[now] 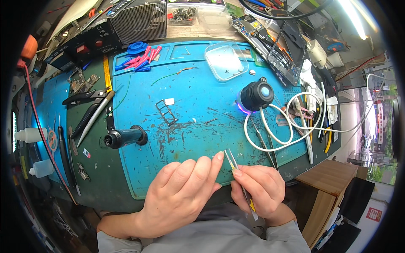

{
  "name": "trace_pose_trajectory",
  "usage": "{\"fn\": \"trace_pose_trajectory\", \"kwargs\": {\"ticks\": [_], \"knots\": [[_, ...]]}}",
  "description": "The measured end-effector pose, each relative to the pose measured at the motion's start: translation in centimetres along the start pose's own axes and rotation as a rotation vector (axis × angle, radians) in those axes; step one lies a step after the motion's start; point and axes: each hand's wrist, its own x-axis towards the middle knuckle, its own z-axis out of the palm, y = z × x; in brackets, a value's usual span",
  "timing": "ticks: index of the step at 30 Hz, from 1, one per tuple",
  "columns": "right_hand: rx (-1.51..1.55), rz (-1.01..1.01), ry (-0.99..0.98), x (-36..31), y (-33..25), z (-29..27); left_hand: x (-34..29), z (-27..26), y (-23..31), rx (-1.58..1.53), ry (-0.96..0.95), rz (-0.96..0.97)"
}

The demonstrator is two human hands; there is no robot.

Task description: The person uses tweezers to remove a small component from a disassembled electronic device, then applies a substance from a tube to the component and cures it with a UV light. The person handles the component repeatedly with tweezers and positions it under the UV light multiple times.

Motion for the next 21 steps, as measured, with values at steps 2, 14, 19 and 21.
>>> {"fn": "trace_pose_trajectory", "kwargs": {"ticks": [2,14,19,21], "knots": [[-0.002,-0.004,-0.001,0.0,0.0,0.0,0.0,0.0,0.0,0.001,-0.001,0.001],[0.008,-0.001,-0.029,0.0,0.1,-0.3,0.0,0.0,0.0,-0.012,-0.003,-0.009],[0.071,0.046,-0.057,0.0,0.0,-1.0,0.0,0.1,0.0,-0.008,0.003,-0.01],[0.065,0.044,-0.064,0.1,0.1,-1.0,-0.1,0.1,0.0,-0.008,0.003,-0.009]]}}
